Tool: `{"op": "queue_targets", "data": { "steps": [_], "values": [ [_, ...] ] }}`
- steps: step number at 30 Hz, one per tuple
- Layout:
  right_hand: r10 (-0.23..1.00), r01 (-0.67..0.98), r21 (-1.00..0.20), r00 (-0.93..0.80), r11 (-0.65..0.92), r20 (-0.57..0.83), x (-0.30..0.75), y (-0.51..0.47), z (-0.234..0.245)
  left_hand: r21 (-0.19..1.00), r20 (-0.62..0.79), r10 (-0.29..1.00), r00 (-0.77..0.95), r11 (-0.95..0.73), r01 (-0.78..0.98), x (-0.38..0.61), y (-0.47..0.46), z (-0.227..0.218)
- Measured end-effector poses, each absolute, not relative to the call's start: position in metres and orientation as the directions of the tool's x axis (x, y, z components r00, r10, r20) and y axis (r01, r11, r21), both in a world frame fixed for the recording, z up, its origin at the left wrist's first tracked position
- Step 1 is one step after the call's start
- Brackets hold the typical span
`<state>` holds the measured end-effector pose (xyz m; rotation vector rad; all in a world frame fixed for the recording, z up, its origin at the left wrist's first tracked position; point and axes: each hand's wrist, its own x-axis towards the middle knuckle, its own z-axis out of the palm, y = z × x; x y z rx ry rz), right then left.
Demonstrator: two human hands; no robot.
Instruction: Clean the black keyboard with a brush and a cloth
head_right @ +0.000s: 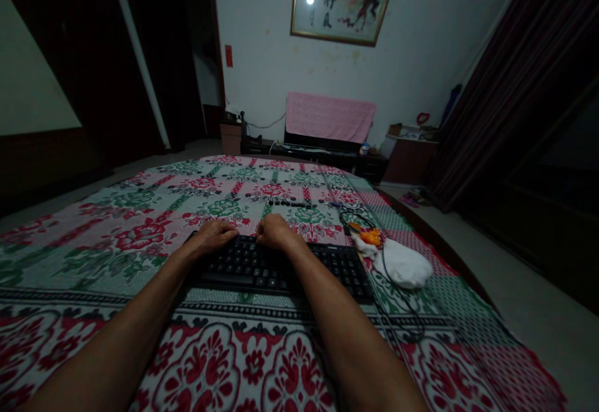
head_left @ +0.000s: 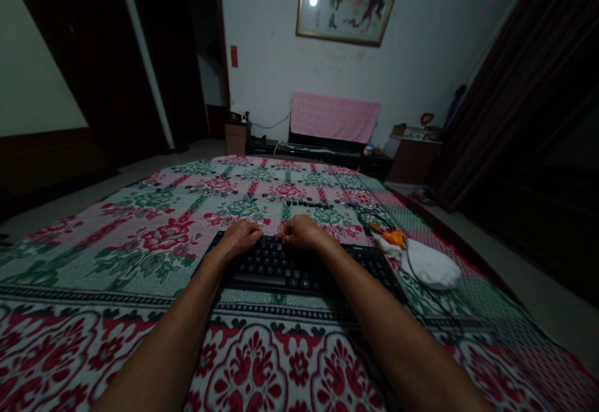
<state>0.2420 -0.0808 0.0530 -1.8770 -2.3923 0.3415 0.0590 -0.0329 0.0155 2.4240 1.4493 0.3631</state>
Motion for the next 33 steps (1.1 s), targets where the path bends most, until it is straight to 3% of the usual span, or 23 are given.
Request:
{"op": "queue_targets", "data": {
  "steps": [3, 13, 16, 20, 33],
  "values": [
    [0.971, 0.965, -0.182, -0.213, 0.192, -0.106, 0.236, -0.079, 0.057, 0.385, 0.059, 0.887, 0.457, -0.443, 0.810, 0.059, -0.032, 0.014],
    [0.965, 0.952, -0.282, -0.180, 0.121, -0.193, 0.243, -0.075, 0.057, 0.361, 0.062, 0.880, 0.471, -0.460, 0.811, 0.060, -0.037, 0.019],
    [0.972, 0.928, -0.333, -0.212, 0.166, -0.105, 0.245, -0.083, 0.052, 0.361, 0.064, 0.879, 0.473, -0.463, 0.810, 0.060, -0.034, 0.016],
    [0.979, 0.930, -0.306, -0.204, 0.204, 0.031, 0.244, -0.094, 0.044, 0.366, 0.092, 0.869, 0.486, -0.483, 0.795, 0.058, -0.031, 0.011],
    [0.981, 0.942, -0.276, -0.178, 0.193, 0.078, 0.238, -0.099, 0.042, 0.394, 0.090, 0.874, 0.477, -0.471, 0.789, 0.058, -0.032, 0.012]
  ]
}}
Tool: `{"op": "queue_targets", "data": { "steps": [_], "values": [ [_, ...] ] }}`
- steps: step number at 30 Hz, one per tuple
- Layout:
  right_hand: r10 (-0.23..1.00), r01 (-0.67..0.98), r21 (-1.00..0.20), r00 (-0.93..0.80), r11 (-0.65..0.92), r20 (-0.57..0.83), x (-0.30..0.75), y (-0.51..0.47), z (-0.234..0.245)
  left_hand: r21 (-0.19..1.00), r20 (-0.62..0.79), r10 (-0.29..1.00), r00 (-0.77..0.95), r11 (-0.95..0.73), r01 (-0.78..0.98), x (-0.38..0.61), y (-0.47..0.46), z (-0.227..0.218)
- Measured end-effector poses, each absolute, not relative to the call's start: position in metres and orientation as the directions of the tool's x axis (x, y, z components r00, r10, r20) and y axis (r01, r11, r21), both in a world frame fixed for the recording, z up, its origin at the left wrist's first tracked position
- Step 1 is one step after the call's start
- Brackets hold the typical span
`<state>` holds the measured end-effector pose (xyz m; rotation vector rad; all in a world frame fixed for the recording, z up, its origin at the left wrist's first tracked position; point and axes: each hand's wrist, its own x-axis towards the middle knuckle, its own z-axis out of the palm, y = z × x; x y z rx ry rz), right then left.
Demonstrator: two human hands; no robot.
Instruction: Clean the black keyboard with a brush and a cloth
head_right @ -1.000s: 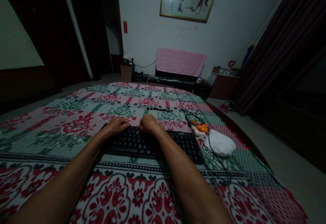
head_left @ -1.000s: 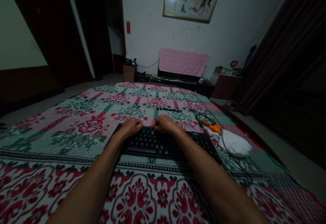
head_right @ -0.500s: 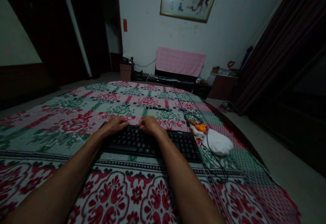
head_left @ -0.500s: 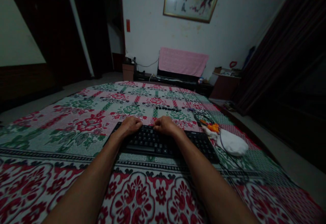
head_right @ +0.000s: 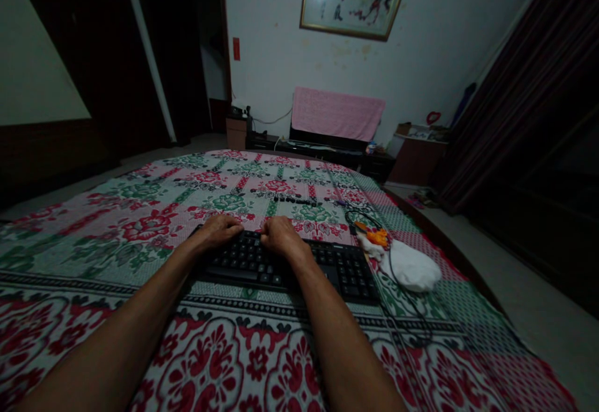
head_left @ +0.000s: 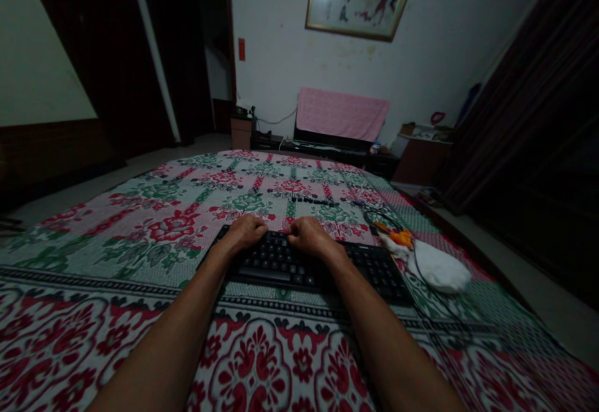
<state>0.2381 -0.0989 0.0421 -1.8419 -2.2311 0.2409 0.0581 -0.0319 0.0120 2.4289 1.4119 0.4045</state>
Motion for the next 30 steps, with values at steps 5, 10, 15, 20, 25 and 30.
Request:
{"op": "queue_targets", "data": {
  "steps": [5, 10, 15, 20, 25, 30],
  "values": [
    [0.983, 0.935, -0.307, -0.155, 0.179, 0.102, 0.239, -0.099, 0.042, 0.399, 0.094, 0.877, 0.471, -0.467, 0.789, 0.058, -0.034, 0.014],
    [0.979, 0.939, -0.283, -0.169, 0.196, 0.117, 0.237, -0.100, 0.042, 0.390, 0.084, 0.875, 0.477, -0.469, 0.792, 0.059, -0.035, 0.015],
    [0.977, 0.949, -0.239, -0.188, 0.207, 0.099, 0.236, -0.100, 0.044, 0.367, 0.075, 0.878, 0.472, -0.465, 0.806, 0.059, -0.035, 0.015],
    [0.983, 0.936, -0.300, -0.184, 0.183, 0.027, 0.239, -0.091, 0.046, 0.353, 0.090, 0.875, 0.477, -0.475, 0.806, 0.059, -0.034, 0.013],
    [0.981, 0.934, -0.336, -0.161, 0.118, -0.104, 0.241, -0.080, 0.054, 0.357, 0.082, 0.882, 0.464, -0.461, 0.812, 0.058, -0.032, 0.013],
    [0.943, 0.900, -0.435, -0.145, 0.000, -0.301, 0.245, -0.063, 0.055, 0.381, 0.077, 0.880, 0.468, -0.460, 0.802, 0.059, -0.035, 0.016]
  ]
}}
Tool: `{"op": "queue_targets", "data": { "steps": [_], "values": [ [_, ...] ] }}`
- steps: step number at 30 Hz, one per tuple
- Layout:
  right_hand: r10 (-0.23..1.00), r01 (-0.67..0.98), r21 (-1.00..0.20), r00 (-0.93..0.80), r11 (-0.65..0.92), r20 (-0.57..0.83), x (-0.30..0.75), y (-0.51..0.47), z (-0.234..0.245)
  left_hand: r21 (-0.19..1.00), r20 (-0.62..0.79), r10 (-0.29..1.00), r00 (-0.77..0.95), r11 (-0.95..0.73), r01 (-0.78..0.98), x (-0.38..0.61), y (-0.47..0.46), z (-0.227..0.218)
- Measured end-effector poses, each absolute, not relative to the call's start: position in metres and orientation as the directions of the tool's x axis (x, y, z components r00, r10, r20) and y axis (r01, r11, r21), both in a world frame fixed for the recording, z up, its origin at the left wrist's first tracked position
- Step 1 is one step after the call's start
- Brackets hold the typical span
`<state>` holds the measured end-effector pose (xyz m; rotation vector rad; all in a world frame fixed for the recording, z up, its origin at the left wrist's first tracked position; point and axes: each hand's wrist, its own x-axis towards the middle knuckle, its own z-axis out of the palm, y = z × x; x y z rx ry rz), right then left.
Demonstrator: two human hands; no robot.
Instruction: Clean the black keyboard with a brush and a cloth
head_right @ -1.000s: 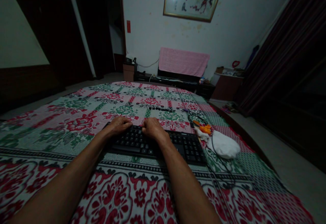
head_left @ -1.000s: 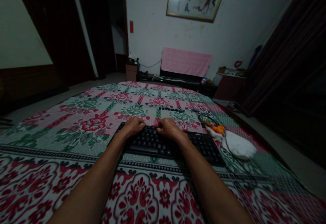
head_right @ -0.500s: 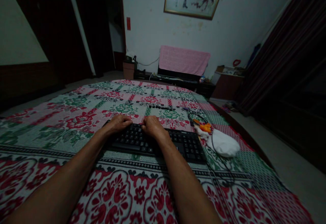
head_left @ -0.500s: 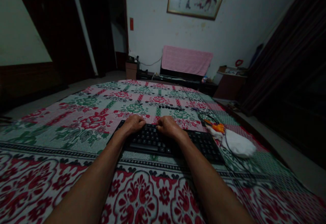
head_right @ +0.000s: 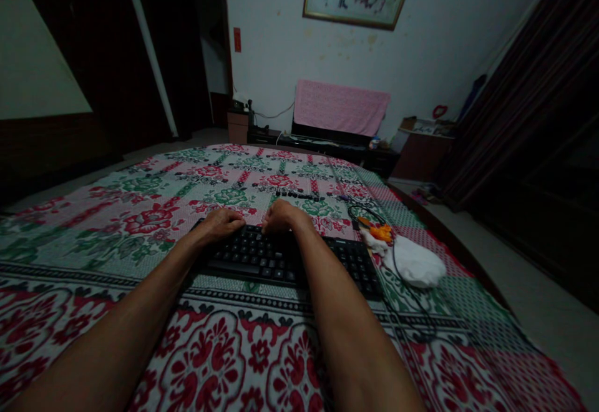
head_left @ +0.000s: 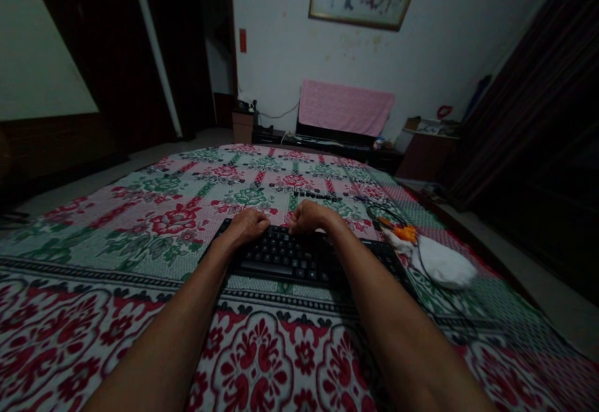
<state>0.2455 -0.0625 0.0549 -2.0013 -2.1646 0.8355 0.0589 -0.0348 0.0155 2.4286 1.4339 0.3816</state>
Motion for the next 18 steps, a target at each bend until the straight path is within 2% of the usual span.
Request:
{"op": "queue_targets", "data": {
  "steps": [3, 7, 11, 15, 18],
  "values": [
    [0.921, 0.869, -0.493, -0.164, -0.035, -0.354, 0.249, -0.057, 0.053, 0.386, 0.078, 0.879, 0.470, -0.461, 0.799, 0.059, -0.036, 0.016],
    [0.937, 0.844, -0.536, -0.177, -0.014, -0.303, 0.252, -0.064, 0.052, 0.441, 0.129, 0.884, 0.449, -0.456, 0.773, 0.060, -0.039, 0.021],
    [0.966, 0.829, -0.547, -0.225, 0.118, -0.132, 0.256, -0.076, 0.043, 0.458, 0.224, 0.858, 0.463, -0.512, 0.726, 0.069, -0.047, 0.032],
    [0.968, 0.799, -0.551, -0.240, 0.240, 0.074, 0.258, -0.084, 0.029, 0.468, 0.205, 0.797, 0.568, -0.589, 0.659, 0.079, -0.051, 0.029],
    [0.959, 0.798, -0.533, -0.246, 0.283, 0.141, 0.257, -0.089, 0.025, 0.446, 0.216, 0.784, 0.582, -0.610, 0.655, 0.084, -0.049, 0.018]
  ]
}}
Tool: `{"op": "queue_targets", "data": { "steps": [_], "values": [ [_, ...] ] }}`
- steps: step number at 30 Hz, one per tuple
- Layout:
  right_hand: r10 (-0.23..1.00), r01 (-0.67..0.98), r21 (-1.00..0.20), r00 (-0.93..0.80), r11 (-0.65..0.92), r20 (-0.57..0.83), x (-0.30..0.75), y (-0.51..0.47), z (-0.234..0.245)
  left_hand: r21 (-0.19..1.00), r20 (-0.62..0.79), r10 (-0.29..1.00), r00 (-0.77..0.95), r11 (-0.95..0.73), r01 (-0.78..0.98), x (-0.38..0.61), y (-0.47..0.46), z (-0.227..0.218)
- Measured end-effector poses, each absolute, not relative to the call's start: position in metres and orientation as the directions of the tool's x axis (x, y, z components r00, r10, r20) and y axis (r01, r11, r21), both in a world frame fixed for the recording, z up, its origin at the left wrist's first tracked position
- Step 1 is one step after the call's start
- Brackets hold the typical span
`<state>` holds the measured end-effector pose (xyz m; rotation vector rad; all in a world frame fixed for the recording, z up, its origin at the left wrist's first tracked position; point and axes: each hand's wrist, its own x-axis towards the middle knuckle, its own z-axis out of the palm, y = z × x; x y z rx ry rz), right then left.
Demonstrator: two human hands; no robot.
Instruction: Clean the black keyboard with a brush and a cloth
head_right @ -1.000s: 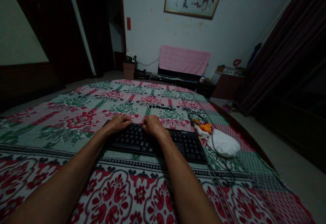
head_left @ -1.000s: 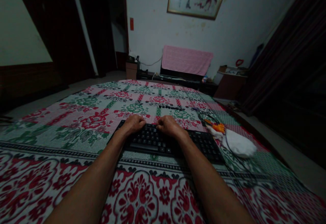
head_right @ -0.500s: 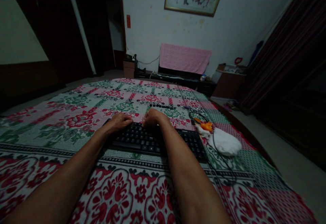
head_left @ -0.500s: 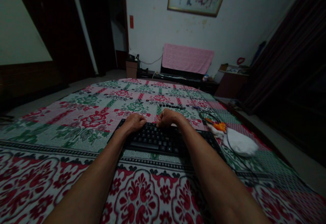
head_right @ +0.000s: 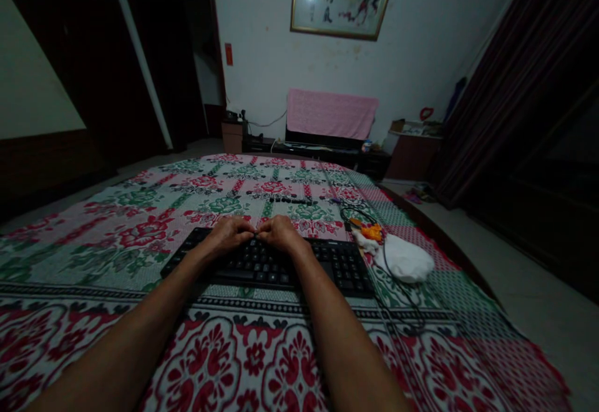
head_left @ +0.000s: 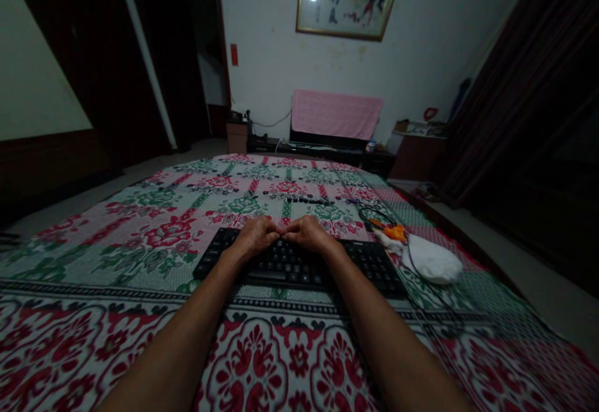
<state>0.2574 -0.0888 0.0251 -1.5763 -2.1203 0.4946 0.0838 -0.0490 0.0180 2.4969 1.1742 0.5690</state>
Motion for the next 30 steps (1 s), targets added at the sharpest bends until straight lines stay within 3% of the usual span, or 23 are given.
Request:
{"op": "queue_targets", "data": {
  "steps": [8, 15, 23, 30],
  "values": [
    [0.961, 0.807, -0.523, -0.228, 0.276, 0.156, 0.255, -0.093, 0.030, 0.579, 0.198, 0.800, 0.567, -0.562, 0.591, 0.083, -0.042, 0.004],
    [0.969, 0.872, -0.424, -0.202, 0.244, 0.141, 0.259, -0.092, 0.029, 0.572, 0.243, 0.818, 0.521, -0.555, 0.604, 0.084, -0.042, 0.001],
    [0.956, 0.865, -0.410, -0.245, 0.290, 0.160, 0.262, -0.090, 0.025, 0.593, 0.220, 0.802, 0.556, -0.562, 0.577, 0.085, -0.040, -0.001],
    [0.961, 0.907, -0.330, -0.215, 0.263, 0.175, 0.255, -0.096, 0.030, 0.600, 0.210, 0.797, 0.567, -0.563, 0.569, 0.086, -0.042, 0.003]
  ]
}}
